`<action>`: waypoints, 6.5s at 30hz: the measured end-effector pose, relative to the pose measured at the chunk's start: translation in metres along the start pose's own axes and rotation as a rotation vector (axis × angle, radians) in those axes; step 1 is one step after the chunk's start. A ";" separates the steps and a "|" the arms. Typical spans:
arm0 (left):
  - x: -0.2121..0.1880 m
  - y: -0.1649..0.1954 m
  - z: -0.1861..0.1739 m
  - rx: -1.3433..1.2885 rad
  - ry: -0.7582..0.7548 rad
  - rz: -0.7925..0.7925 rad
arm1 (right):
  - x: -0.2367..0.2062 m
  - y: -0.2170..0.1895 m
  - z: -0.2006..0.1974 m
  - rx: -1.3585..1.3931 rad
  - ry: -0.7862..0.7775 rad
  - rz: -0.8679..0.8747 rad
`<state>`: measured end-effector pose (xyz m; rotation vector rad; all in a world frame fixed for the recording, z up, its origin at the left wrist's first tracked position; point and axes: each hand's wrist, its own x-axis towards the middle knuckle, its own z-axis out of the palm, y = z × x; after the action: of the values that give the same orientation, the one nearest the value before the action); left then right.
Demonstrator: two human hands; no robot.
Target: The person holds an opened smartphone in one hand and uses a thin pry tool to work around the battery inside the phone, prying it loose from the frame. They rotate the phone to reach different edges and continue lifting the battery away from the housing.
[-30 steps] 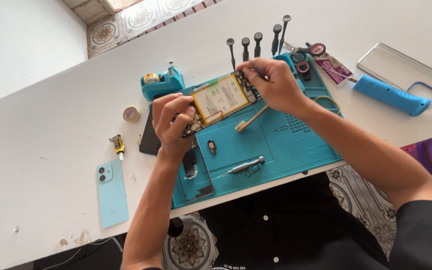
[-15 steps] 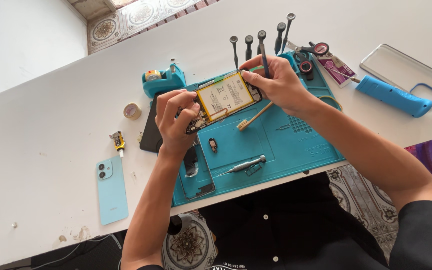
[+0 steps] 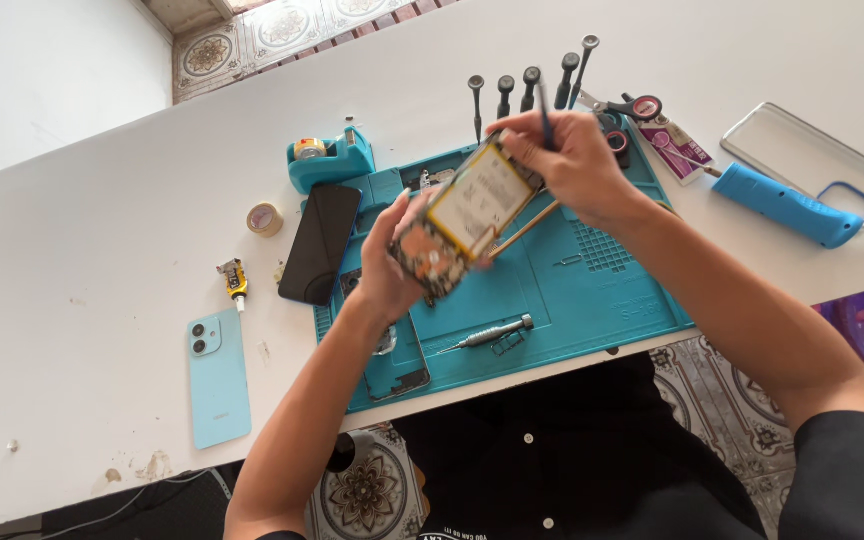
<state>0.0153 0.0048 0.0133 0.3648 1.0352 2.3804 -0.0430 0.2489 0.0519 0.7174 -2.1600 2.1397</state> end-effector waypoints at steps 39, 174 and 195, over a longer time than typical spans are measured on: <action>-0.011 0.029 0.004 1.588 0.113 0.986 | -0.024 -0.030 0.004 -0.602 -0.555 -0.206; -0.007 -0.016 0.014 1.046 0.133 0.504 | -0.029 0.008 0.028 -0.924 -0.148 -0.554; -0.008 0.000 0.013 1.269 0.098 0.584 | -0.028 -0.014 0.027 -1.282 -0.182 -0.430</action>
<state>0.0274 0.0081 0.0218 1.0888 2.6844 1.8027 -0.0052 0.2322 0.0539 1.0173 -2.4819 0.2784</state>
